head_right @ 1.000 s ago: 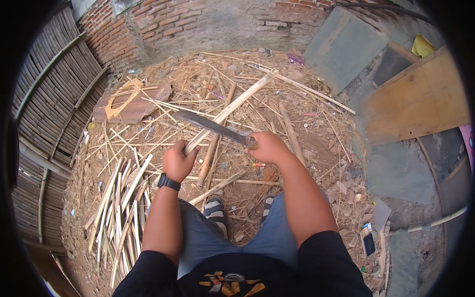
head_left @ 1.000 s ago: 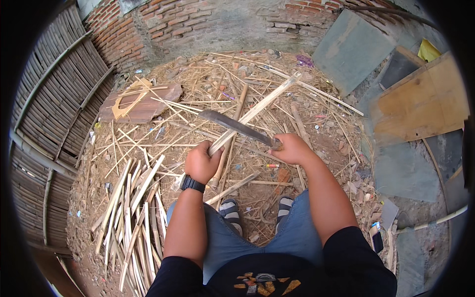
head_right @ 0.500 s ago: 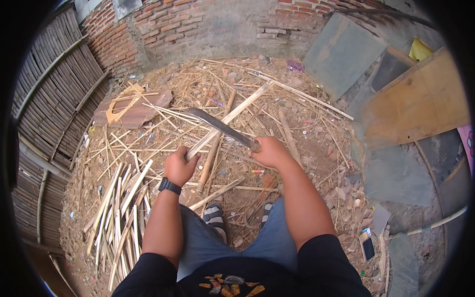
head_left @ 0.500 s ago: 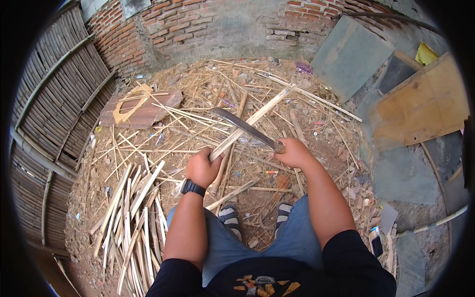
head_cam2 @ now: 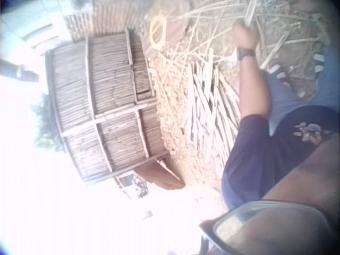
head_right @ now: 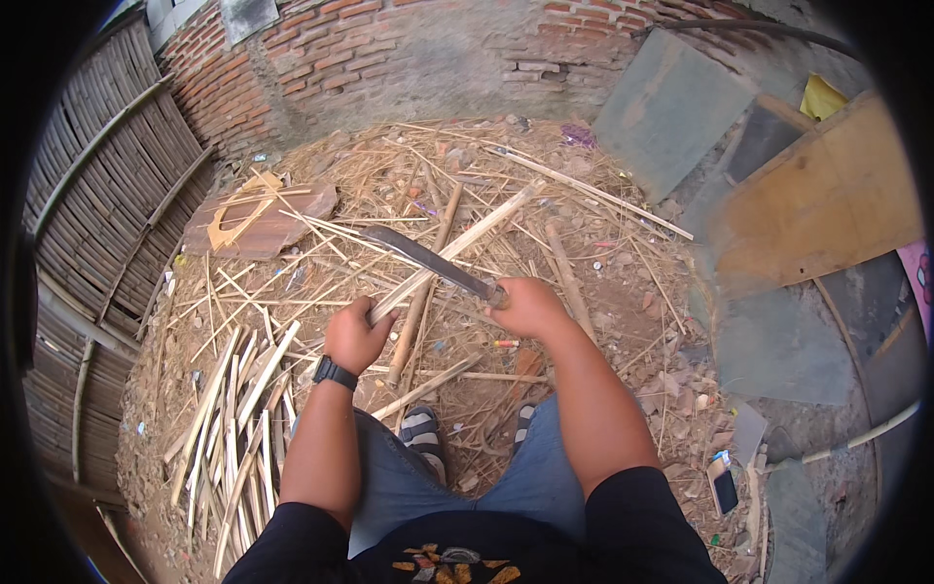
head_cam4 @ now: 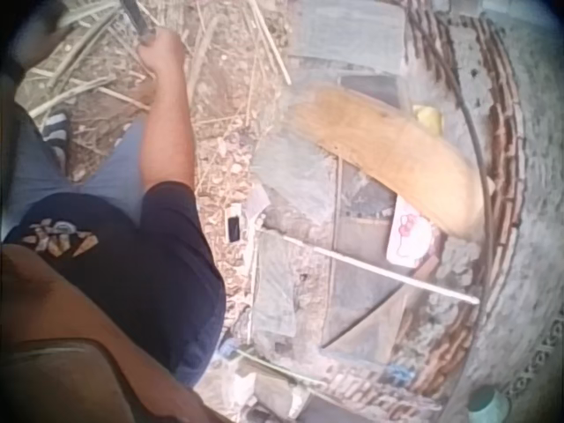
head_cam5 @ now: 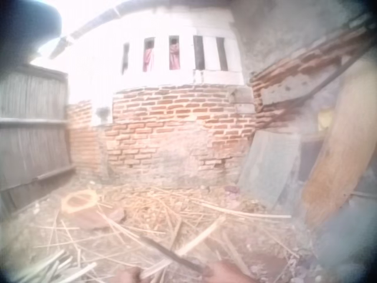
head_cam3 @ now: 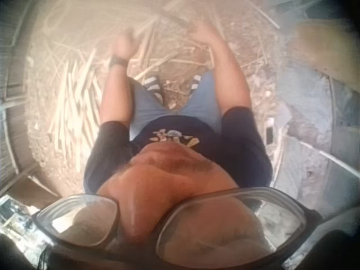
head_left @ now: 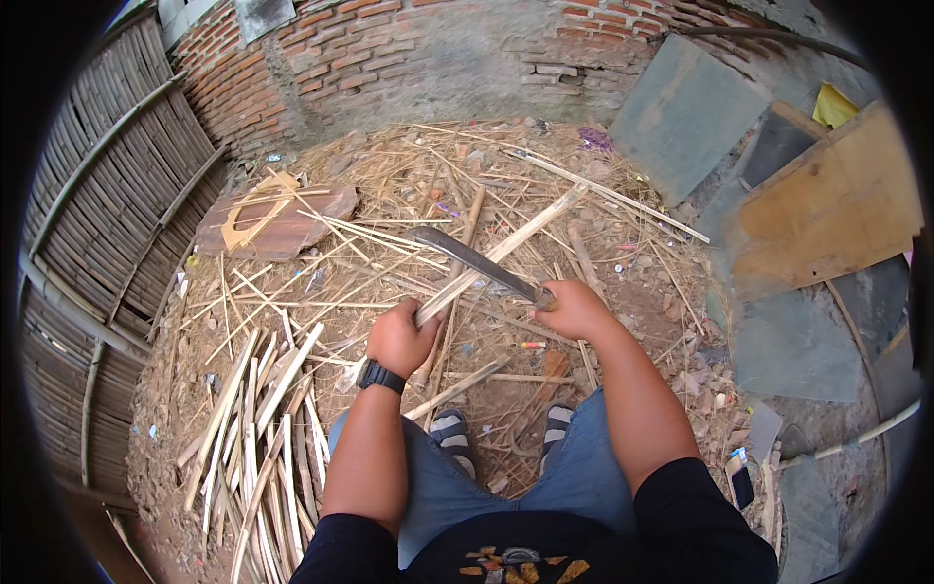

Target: The person sits on the ground and uses a curved knife to shave thin strips from a bamboo stick. They hold the stick with their left hand and pull the knife along its length with their right hand, creating a pile of bamboo shavings on the ground.

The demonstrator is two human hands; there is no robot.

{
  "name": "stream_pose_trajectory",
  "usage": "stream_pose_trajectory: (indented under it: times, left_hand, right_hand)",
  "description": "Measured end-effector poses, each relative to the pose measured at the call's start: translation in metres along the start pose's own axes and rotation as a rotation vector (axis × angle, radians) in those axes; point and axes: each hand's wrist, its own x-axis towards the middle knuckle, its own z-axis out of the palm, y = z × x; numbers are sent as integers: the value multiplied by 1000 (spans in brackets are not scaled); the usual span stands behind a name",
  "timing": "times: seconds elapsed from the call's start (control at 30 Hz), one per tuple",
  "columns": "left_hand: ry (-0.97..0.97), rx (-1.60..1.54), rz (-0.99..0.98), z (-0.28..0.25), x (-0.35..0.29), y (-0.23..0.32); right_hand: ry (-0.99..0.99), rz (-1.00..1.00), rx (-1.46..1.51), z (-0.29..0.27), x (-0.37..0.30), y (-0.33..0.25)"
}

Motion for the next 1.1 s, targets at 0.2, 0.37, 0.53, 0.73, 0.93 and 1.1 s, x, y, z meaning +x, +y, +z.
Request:
stream_pose_trajectory:
  times: [0.2,0.37,0.53,0.73,0.93,1.1]
  left_hand:
    - [-53,48,-5,-2,-1,-1]
    - [-70,49,-3,-3,-1,5]
    - [-81,69,4,-3,-1,4]
    - [-80,51,-4,-5,-2,3]
    - [-91,63,-11,-5,-2,3]
    - [-146,74,24,-6,-2,4]
  right_hand:
    - [-162,3,-55,3,-2,-13]
    - [-141,-33,-21,7,0,-9]
    - [-157,6,-65,5,-3,-16]
    - [-168,-26,-25,8,-1,-14]
    - [-140,-37,-24,12,-2,-12]
    - [-186,-32,-45,10,-2,-17]
